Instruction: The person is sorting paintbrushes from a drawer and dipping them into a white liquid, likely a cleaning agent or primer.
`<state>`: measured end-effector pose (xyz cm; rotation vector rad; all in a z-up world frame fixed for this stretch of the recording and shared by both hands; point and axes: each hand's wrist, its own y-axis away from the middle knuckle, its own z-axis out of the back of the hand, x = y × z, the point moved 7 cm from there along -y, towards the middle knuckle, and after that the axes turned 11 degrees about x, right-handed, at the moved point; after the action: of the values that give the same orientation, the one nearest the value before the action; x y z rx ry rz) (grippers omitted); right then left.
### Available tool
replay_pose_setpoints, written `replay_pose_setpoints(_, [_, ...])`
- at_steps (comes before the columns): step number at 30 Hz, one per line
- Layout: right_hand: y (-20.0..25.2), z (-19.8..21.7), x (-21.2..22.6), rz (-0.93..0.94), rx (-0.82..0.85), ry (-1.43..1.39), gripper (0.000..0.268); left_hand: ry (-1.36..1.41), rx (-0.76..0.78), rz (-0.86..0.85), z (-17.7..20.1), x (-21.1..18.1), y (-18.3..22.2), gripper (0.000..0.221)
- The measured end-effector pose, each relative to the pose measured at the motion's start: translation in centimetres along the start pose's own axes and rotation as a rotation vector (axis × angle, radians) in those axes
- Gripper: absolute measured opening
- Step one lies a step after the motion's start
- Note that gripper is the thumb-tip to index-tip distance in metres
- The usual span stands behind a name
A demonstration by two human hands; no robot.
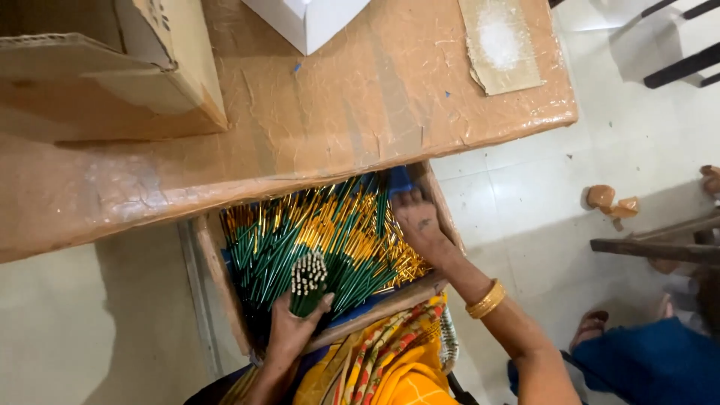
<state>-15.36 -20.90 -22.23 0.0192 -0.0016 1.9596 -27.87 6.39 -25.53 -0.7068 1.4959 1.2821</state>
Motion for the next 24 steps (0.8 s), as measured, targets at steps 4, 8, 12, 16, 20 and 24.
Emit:
replay_pose_setpoints(4, [0.6,2.9,-0.1,-0.063,-0.053,-0.503,0.016,0.419,0.076,0.150,-0.9,-1.2,-0.7,0.027])
replay_pose_setpoints(8, [2.9,1.5,1.9,-0.188,0.036,-1.348,0.012,0.597,0.146,0.081,-2.8,-1.4,-1.5,0.022])
replay_pose_setpoints(12, [4.3,0.2,4.0,-0.286,0.105,-2.066,0.012,0.751,0.199,0.056,-4.3,-1.7,-1.8,0.018])
replay_pose_setpoints(16, [4.1,1.0,4.5,-0.284,0.119,-2.190,0.013,0.796,0.201,0.052,-4.4,-2.3,-1.7,0.017])
replay_pose_setpoints(20, [4.8,-0.6,5.0,-0.245,0.080,-2.141,0.013,0.621,0.176,-0.012,-3.9,-3.8,-1.6,0.020])
replay_pose_setpoints(24, [6.1,-2.1,5.3,-0.294,0.120,-1.980,0.012,0.016,0.144,-0.292,-2.9,-6.2,-1.0,0.029])
